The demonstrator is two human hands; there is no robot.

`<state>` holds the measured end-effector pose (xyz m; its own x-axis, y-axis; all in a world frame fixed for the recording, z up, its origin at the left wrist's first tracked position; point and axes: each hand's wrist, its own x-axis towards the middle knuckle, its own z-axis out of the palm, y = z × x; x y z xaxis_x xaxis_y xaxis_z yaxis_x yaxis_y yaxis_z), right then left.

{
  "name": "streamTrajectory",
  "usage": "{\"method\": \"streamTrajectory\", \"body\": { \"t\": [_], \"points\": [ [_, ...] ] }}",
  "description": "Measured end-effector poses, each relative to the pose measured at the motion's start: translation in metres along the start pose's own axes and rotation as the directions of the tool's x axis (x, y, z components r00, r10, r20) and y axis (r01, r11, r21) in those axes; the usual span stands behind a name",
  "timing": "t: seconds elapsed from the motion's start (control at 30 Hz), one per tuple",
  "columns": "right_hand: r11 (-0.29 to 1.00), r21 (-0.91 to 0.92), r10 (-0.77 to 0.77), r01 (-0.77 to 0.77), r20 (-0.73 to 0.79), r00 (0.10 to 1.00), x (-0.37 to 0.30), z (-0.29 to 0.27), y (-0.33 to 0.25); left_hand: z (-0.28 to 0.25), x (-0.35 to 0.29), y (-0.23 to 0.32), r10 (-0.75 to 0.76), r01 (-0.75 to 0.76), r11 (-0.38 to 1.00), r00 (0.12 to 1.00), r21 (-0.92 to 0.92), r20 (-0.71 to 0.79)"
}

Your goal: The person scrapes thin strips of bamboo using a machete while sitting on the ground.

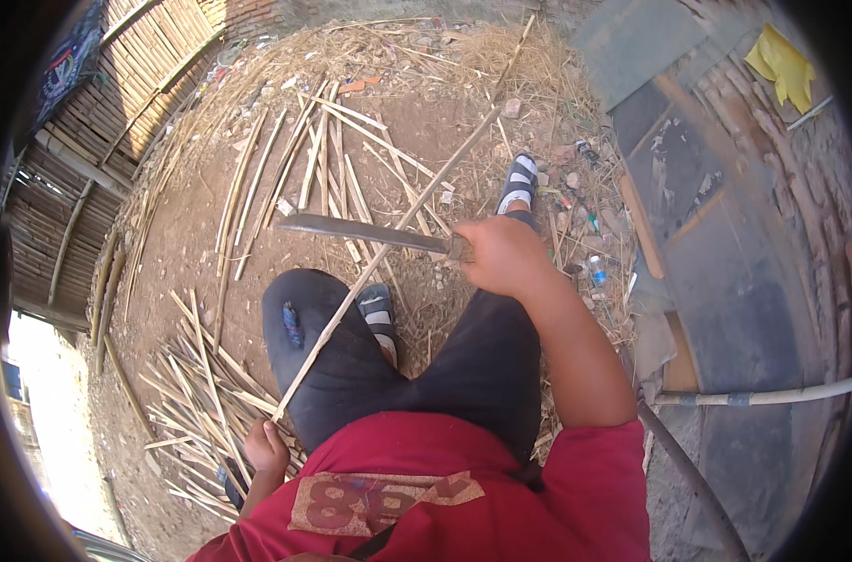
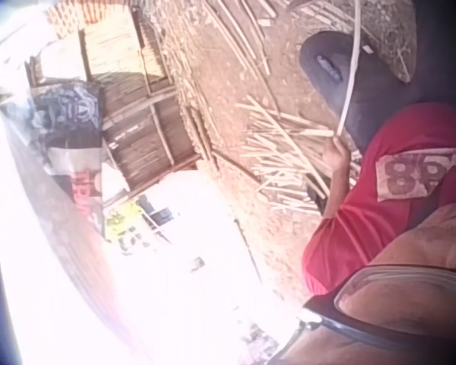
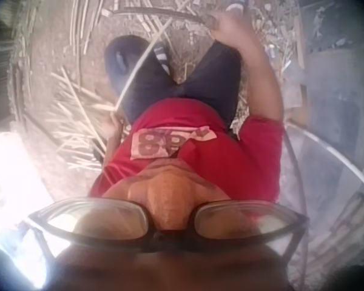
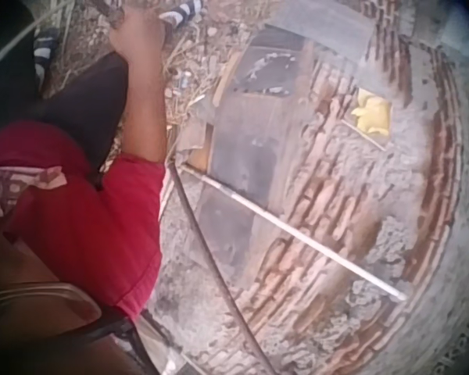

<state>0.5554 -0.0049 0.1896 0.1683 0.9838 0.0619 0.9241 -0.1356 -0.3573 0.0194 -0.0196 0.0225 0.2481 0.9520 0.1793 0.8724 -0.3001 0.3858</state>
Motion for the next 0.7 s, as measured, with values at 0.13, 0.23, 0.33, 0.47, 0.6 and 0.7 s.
{"method": "streamTrajectory", "body": {
  "t": [0.13, 0.23, 0.33, 0.47, 0.6, 0.7],
  "points": [
    [0.998, -0.016, -0.061, 0.065, 0.194, 0.979, 0.006, 0.004, -0.019, 0.008, -0.005, -0.011, 0.053, -0.048, 0.995, 0.997, 0.084, -0.061],
    [0.98, 0.2, 0.014, -0.011, -0.014, 1.0, 0.011, 0.037, 0.042, 0.017, 0.001, -0.012, 0.118, -0.11, 0.988, 0.991, 0.113, -0.07],
    [0.986, 0.164, 0.015, -0.012, -0.017, 1.0, 0.018, 0.024, 0.018, 0.009, -0.005, -0.015, 0.084, -0.077, 0.989, 0.995, 0.13, -0.05],
    [0.999, -0.019, -0.04, 0.045, 0.21, 0.977, 0.008, 0.0, -0.025, 0.016, -0.008, -0.02, 0.081, -0.068, 0.987, 0.993, 0.147, -0.082],
    [0.982, 0.128, 0.126, -0.142, 0.123, 0.984, 0.017, 0.009, 0.042, 0.022, 0.004, -0.024, 0.115, -0.102, 0.983, 0.99, 0.151, -0.078],
    [0.974, 0.126, 0.193, -0.19, -0.011, 0.981, 0.023, 0.008, 0.06, 0.008, 0.002, -0.015, 0.124, -0.111, 0.984, 0.988, 0.139, -0.088]
  ]
}}
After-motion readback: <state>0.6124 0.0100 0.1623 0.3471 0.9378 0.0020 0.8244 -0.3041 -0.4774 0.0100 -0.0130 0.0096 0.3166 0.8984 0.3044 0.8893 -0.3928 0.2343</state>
